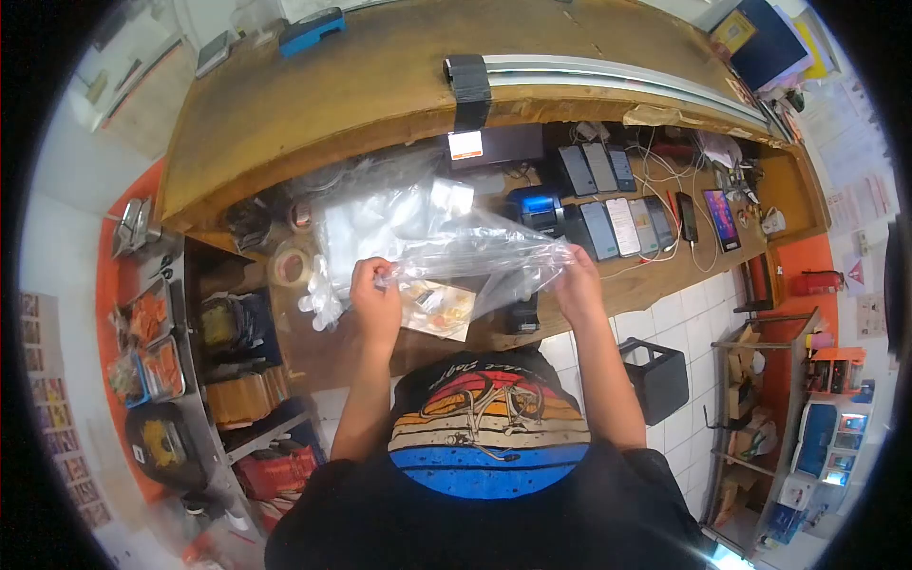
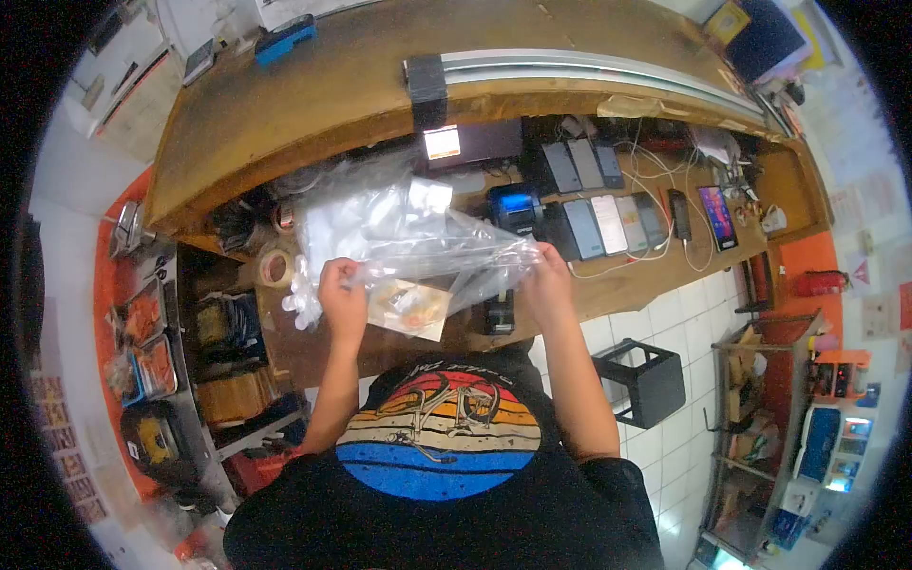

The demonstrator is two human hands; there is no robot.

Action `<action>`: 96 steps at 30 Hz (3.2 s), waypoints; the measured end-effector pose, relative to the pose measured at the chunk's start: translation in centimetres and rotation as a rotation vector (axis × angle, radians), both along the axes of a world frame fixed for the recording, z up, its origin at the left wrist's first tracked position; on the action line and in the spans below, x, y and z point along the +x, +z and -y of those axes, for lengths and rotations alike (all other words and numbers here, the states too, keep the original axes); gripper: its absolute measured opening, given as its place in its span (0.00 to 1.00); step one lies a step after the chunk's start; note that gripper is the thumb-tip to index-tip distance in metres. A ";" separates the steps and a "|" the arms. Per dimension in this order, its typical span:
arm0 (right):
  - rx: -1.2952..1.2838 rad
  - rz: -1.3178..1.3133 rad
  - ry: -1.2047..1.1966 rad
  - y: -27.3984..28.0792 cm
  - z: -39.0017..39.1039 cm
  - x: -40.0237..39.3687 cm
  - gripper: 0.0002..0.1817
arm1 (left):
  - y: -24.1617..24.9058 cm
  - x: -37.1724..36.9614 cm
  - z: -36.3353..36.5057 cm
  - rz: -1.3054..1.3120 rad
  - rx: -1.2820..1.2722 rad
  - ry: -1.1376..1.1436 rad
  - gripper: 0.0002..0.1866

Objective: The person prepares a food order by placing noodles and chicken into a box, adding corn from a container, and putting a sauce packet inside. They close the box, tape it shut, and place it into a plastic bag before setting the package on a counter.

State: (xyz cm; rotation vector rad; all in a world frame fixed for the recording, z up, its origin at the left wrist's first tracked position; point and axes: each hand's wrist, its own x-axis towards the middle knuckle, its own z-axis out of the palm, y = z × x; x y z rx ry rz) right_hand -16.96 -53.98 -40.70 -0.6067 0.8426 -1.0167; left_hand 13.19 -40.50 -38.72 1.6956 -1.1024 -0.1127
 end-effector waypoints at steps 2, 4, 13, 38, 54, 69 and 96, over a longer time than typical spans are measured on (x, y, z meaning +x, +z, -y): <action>0.089 0.069 0.127 1.6 -0.5 0.2 0.07 | -2.7 1.8 -0.6 -0.251 0.023 0.016 0.13; 0.071 0.108 0.362 2.0 -1.2 -0.2 0.11 | -5.1 2.8 -1.9 -0.757 0.079 0.031 0.16; -0.325 -0.385 0.551 -4.2 -2.7 6.2 0.20 | -0.4 7.8 -10.3 -1.190 -0.114 0.457 0.04; -0.726 -1.086 0.377 -9.7 -7.5 19.9 0.30 | -0.2 9.8 -20.4 -1.121 -0.014 0.323 0.20; -0.945 -1.396 0.621 -7.2 -10.4 12.4 0.21 | 1.4 8.2 -19.1 -0.985 0.096 0.325 0.26; -1.076 -1.430 0.766 -6.2 -7.2 12.3 0.39 | -1.2 9.4 -17.7 -1.127 0.025 0.259 0.24; -1.264 -1.014 1.157 -8.5 -9.7 14.1 0.38 | -15.4 3.4 -14.7 -0.964 0.276 0.351 0.11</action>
